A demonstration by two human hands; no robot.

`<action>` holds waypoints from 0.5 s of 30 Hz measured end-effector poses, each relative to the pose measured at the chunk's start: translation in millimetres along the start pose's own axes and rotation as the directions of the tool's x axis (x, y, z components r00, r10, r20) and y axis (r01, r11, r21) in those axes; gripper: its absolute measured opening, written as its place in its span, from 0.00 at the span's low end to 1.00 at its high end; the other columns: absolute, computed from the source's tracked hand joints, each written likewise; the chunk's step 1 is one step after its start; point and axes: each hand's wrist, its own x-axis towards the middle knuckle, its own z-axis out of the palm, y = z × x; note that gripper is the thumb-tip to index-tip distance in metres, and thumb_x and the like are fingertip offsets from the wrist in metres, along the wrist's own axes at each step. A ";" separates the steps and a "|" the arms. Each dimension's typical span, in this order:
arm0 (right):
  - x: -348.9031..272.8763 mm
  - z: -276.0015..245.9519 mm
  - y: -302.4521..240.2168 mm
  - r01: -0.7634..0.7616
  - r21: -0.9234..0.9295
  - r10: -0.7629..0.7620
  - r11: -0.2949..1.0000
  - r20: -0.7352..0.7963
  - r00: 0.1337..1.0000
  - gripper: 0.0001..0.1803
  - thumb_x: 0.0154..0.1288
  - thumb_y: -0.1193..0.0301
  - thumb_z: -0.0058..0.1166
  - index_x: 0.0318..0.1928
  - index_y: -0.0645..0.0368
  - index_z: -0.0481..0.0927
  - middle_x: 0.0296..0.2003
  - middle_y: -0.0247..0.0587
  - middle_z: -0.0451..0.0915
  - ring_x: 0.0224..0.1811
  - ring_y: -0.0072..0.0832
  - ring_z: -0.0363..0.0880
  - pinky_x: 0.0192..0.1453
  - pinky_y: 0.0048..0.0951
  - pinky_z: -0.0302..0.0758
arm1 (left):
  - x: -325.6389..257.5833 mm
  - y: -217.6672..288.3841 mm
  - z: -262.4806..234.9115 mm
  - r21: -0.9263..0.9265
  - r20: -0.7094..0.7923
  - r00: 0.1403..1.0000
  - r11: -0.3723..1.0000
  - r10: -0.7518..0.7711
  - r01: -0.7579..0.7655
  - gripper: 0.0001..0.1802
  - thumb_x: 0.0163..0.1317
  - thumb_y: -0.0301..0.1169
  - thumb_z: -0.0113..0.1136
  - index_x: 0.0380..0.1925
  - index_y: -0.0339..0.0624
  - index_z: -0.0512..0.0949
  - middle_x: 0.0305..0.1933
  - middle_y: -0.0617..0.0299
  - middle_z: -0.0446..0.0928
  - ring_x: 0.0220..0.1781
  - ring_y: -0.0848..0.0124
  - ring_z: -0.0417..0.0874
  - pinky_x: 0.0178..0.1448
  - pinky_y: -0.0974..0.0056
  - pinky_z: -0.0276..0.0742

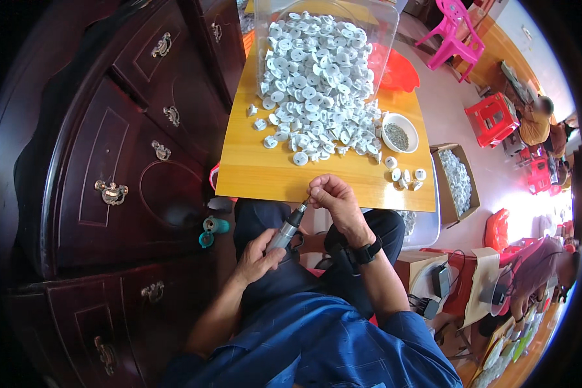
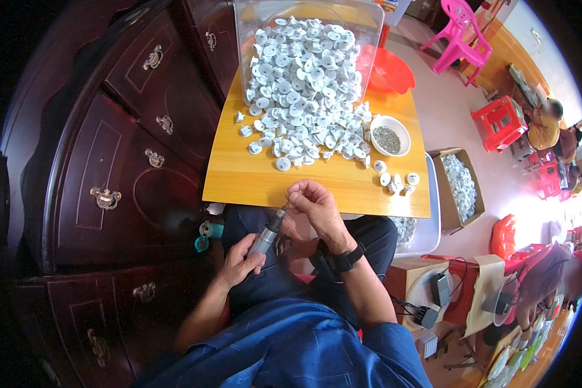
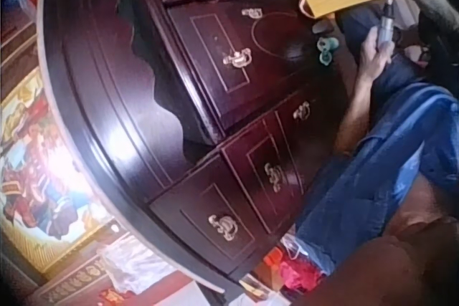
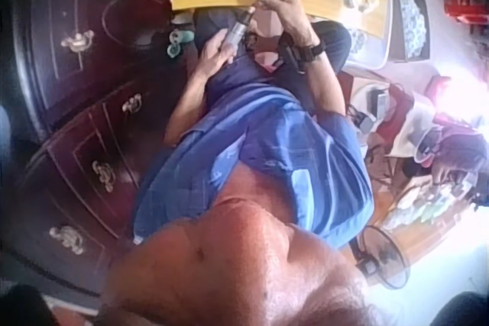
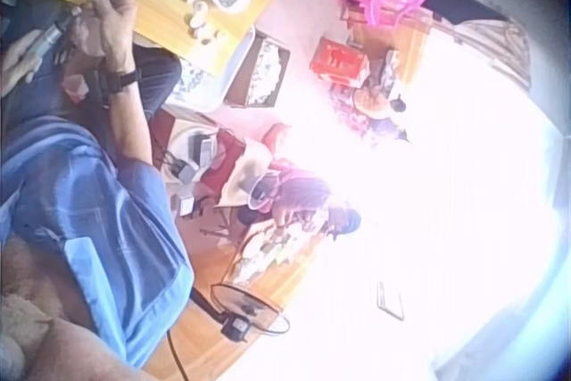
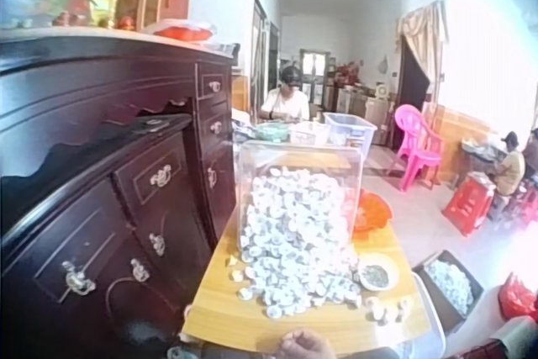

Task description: Assembling small plastic components using a handheld tool.

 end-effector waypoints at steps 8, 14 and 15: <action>1.7 1.5 -3.8 -0.001 -0.042 0.000 0.999 -0.022 1.000 0.08 0.72 0.73 0.57 0.48 0.60 0.79 0.37 0.30 0.82 0.35 0.17 0.79 0.41 0.20 0.77 | 1.3 -2.2 0.9 -0.065 -0.001 1.000 0.998 0.001 -0.001 0.29 0.71 0.47 0.59 0.58 0.33 0.69 0.30 0.65 0.74 0.26 0.80 0.74 0.32 0.73 0.72; 23.6 -23.0 -25.4 0.063 -0.502 -0.242 0.863 -0.300 0.923 0.14 0.71 0.64 0.59 0.49 0.61 0.79 0.35 0.35 0.84 0.31 0.22 0.81 0.35 0.25 0.77 | 0.6 -5.0 -1.0 -0.068 -0.067 0.996 0.996 0.056 -0.061 0.27 0.71 0.46 0.59 0.55 0.33 0.70 0.30 0.65 0.74 0.26 0.80 0.74 0.32 0.73 0.72; 27.7 -26.9 -31.5 0.018 -0.622 -0.298 0.783 -0.349 0.888 0.15 0.70 0.63 0.60 0.47 0.61 0.79 0.32 0.38 0.85 0.29 0.25 0.83 0.34 0.28 0.77 | 0.1 -3.4 -1.2 -0.072 -0.073 0.996 0.996 0.046 -0.052 0.27 0.71 0.46 0.59 0.55 0.33 0.70 0.30 0.65 0.74 0.26 0.80 0.74 0.32 0.73 0.72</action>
